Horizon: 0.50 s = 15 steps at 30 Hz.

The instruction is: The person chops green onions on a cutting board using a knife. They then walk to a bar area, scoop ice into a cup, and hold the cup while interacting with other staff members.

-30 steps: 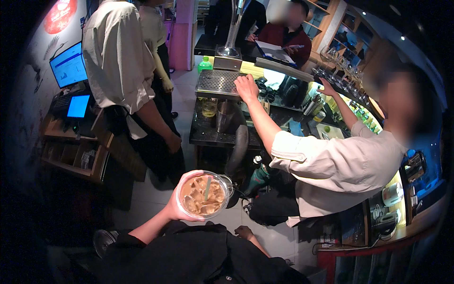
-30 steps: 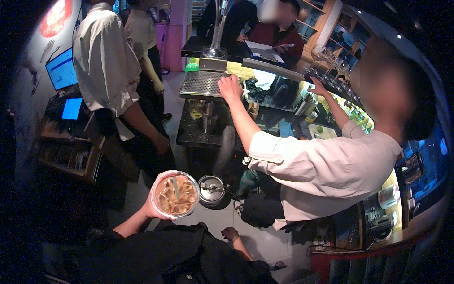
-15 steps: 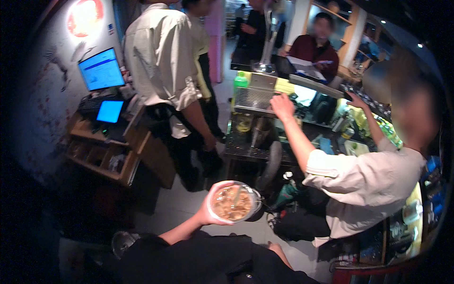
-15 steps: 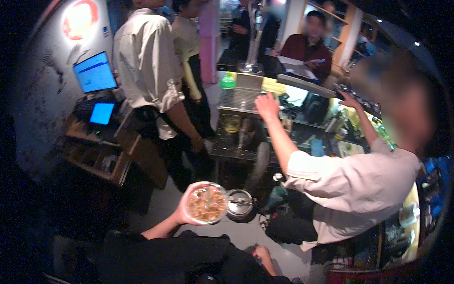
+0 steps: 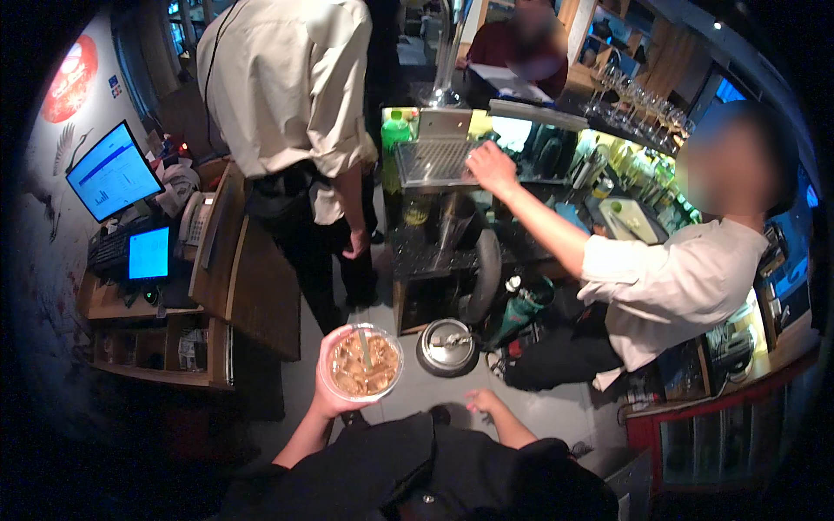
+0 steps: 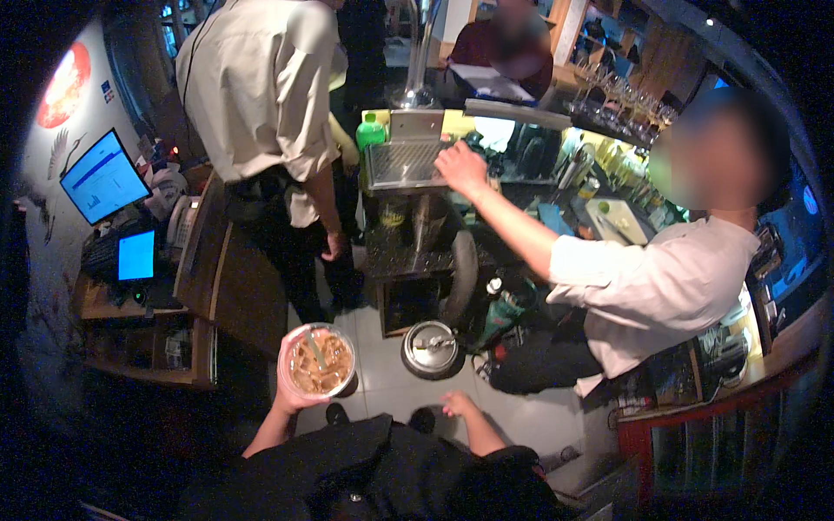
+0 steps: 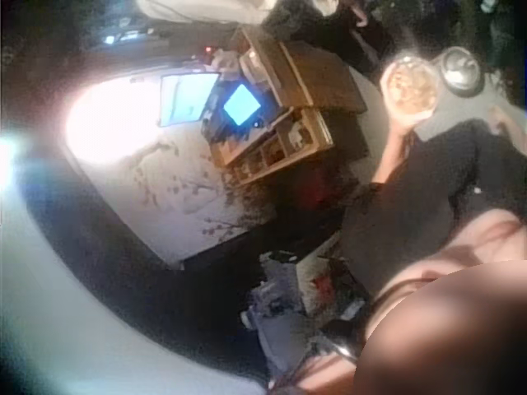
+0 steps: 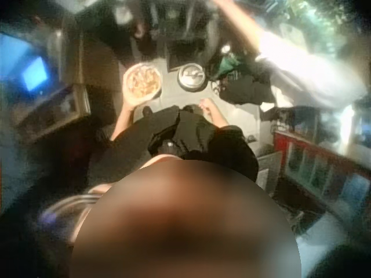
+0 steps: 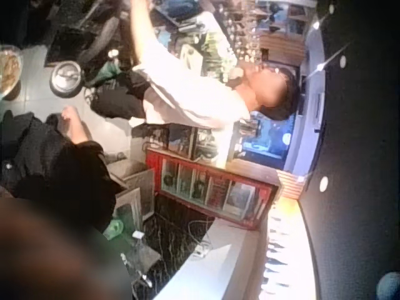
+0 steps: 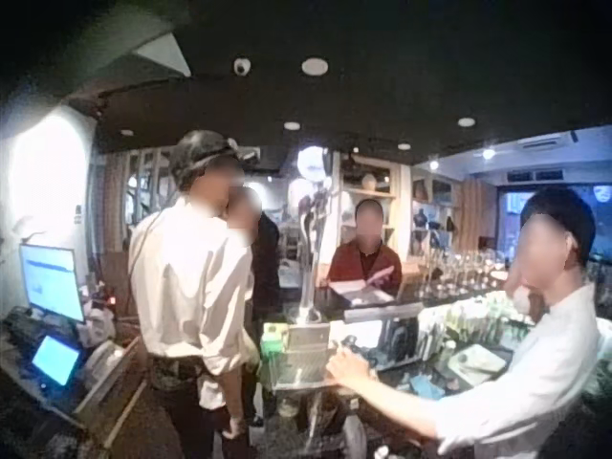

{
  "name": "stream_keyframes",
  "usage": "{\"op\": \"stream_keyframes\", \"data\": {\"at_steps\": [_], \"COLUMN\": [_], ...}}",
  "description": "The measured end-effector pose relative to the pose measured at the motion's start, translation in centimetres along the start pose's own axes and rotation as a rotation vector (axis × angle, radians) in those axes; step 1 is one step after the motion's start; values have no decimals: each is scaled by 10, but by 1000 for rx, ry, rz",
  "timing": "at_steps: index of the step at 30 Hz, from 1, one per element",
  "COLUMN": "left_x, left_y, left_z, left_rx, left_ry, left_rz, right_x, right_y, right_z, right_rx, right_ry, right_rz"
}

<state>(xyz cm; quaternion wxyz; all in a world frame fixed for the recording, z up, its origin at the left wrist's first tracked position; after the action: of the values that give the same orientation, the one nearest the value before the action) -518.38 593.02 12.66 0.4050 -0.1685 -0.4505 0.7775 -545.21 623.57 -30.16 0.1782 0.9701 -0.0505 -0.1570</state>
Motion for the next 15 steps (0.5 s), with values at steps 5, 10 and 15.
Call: {"op": "stream_keyframes", "data": {"at_steps": [5, 10, 15], "left_x": [-79, -149, -183], "left_y": [-8, -7, 7], "left_z": [9, 18, 49], "left_rx": [-8, -69, -45], "left_ry": [52, 37, 33], "left_rz": [63, 149, 138], "right_x": [62, 143, 157], "right_y": [76, 170, 245], "right_z": [7, -21, -47], "right_rx": [-95, -316, -428], "right_ry": [-88, -247, -279], "right_rz": [47, -126, -131]}}
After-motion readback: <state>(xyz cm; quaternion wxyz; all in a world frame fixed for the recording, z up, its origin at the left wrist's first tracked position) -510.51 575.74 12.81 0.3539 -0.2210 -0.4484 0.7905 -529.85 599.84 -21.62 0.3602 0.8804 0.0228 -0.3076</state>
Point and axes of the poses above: each hand's wrist, its own z-axis towards the middle knuckle, its own x-axis out of the palm, y = z × x, the point moved 6 cm from there along z, towards the middle knuckle, and after that the axes turned 10 degrees about x, right-handed, at the moved point
